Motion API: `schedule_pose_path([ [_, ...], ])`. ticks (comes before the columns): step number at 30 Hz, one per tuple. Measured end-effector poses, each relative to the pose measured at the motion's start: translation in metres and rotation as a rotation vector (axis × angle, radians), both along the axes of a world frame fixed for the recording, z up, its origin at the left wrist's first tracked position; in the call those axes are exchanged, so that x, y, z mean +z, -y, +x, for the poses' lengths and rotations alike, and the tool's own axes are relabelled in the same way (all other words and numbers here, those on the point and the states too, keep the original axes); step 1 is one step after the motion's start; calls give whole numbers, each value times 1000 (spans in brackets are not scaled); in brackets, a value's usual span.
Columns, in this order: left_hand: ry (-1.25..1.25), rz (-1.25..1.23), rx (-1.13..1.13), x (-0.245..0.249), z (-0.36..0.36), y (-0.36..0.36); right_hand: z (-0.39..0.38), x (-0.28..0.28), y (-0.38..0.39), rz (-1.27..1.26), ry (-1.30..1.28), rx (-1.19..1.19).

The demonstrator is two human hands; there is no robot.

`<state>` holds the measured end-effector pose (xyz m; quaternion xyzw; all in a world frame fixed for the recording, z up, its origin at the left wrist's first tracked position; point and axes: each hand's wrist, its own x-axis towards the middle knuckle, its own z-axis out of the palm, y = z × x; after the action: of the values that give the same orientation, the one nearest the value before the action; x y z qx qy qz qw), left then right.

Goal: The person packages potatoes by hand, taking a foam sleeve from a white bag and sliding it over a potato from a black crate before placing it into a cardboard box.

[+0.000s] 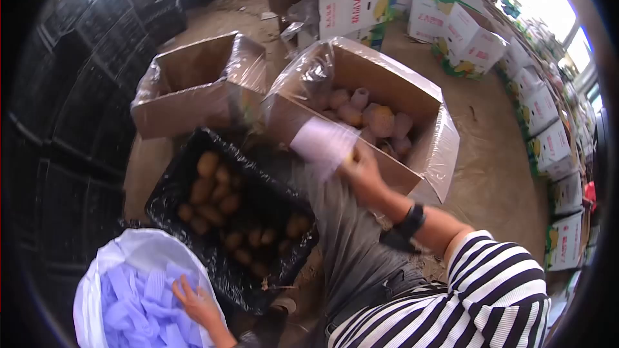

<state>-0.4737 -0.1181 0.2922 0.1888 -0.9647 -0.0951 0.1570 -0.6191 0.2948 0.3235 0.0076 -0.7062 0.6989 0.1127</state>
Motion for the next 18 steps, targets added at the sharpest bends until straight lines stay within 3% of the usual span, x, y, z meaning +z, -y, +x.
schedule_pose_path([
  [1, 103, -180, -29, -5, -3, 21, -24, 11, -22, -153, -70, -119],
  [2, 108, -182, -32, -7, -14, 31, -56, -2, -59, 21, -272, -189],
  [3, 191, -127, -102, -8, -18, 39, -84, -16, -99, 288, 22, -248],
  [5, 329, -62, -214, -11, -16, 58, -110, -2, -119, 1078, -235, -242],
  [7, 380, -16, -233, -11, -19, 69, -111, 31, -60, 707, -235, -154],
  [8, 289, -73, -315, -16, -19, 76, -115, 30, -31, 591, -247, 29],
  [9, 280, -98, -322, -16, -24, 77, -115, 23, 6, 354, -79, 200],
  [11, 326, -87, -276, -6, -31, 69, -120, 6, 83, 297, 174, 531],
  [13, 391, -52, -259, -5, -35, 69, -131, -45, 143, 592, 111, 816],
  [15, 341, -27, -249, -11, -31, 74, -139, -109, 202, 895, 165, 862],
  [16, 307, 43, -217, -16, -28, 78, -150, -133, 226, 903, 159, 864],
  [18, 269, 110, -162, -16, -35, 73, -165, -187, 266, 771, 494, 392],
])
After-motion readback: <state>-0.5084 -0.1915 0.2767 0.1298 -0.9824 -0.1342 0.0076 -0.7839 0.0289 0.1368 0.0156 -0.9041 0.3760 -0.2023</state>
